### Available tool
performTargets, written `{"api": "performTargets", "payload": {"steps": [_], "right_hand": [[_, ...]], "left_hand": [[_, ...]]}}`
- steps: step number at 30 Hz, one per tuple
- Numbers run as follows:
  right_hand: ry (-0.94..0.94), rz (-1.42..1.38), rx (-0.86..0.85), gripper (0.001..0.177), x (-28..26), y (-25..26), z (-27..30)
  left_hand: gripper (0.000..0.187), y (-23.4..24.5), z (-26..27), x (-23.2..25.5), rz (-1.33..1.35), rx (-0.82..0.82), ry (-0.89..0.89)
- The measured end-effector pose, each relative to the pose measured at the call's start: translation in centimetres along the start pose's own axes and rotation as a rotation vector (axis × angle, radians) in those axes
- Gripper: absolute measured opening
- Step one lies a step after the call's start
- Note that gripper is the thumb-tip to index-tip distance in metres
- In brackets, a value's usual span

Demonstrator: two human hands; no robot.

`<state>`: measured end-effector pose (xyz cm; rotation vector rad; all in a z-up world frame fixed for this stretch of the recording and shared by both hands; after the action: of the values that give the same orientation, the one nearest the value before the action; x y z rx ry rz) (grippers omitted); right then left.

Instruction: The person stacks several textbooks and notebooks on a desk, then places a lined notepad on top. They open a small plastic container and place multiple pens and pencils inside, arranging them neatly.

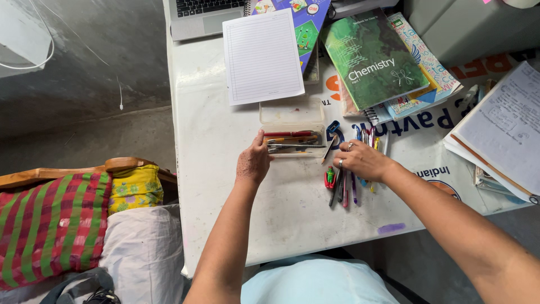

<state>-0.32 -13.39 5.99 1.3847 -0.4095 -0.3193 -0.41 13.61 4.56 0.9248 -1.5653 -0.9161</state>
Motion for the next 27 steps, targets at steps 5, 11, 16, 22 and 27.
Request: {"api": "performTargets", "payload": {"steps": [5, 11, 16, 22, 27], "right_hand": [[0.036, -0.021, 0.113, 0.035, 0.1, 1.8, 0.7], [-0.24, -0.223, 0.284, 0.02, 1.7, 4.3, 1.1], [-0.64, -0.524, 0.359, 0.019, 1.9, 3.7, -2.4], [-0.636, -0.539, 0.221, 0.02, 1.4, 2.0, -6.5], [-0.637, -0.525, 0.312, 0.01, 2.2, 1.6, -8.1]], "left_hand": [[0.038, 0.0, 0.0, -0.2, 0.019, -0.027, 0.021], [0.035, 0.0, 0.0, -0.2, 0.035, -0.005, 0.017], [0.033, -0.1, 0.0, -0.4, 0.046, -0.013, 0.026], [0.032, -0.2, 0.0, -0.4, 0.049, -0.016, 0.036], [0.033, -0.4, 0.0, -0.4, 0.056, 0.011, 0.029]]}}
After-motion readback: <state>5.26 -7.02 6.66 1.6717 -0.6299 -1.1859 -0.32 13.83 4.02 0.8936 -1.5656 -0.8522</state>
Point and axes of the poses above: each hand's wrist, its own z-axis away from the middle knuckle, its own y-axis out of the back of the hand, x = y × z, the point moved 6 cm from there along -z, towards the middle knuckle
